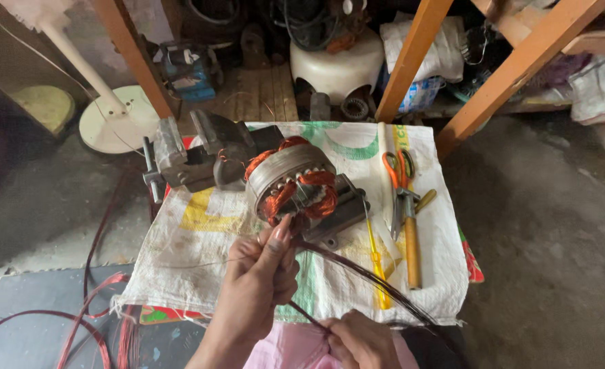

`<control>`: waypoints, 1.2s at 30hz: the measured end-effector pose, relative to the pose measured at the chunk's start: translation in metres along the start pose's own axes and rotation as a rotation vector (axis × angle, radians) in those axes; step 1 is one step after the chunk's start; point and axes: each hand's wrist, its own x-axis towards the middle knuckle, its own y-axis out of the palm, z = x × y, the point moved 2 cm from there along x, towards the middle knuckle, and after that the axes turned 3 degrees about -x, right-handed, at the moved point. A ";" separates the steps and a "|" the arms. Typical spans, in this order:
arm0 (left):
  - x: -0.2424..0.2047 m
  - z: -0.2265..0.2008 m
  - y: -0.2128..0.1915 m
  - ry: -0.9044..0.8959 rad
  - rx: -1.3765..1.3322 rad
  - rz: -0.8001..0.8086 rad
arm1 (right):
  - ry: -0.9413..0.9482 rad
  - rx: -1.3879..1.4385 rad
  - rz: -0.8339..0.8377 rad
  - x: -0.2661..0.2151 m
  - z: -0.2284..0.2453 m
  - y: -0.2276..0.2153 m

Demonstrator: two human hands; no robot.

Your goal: The person winds copper wire into the slots of a motor stator held in a bench vise. They use a yellow plastic tool to push the wire into place, then cut a strip of white tape with scissors and wrap it around the winding to secure it.

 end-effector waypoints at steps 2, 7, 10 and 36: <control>0.000 -0.005 -0.009 0.051 -0.042 -0.001 | -0.132 -0.034 -0.068 -0.018 -0.017 0.017; 0.000 -0.001 -0.024 0.013 0.008 -0.076 | 0.422 0.142 0.446 -0.060 -0.070 0.054; -0.009 0.007 -0.028 0.007 0.163 -0.051 | 0.352 -0.053 0.375 -0.077 -0.098 0.058; -0.011 -0.015 -0.036 0.098 0.466 -0.215 | 0.803 0.271 0.665 -0.138 -0.170 -0.027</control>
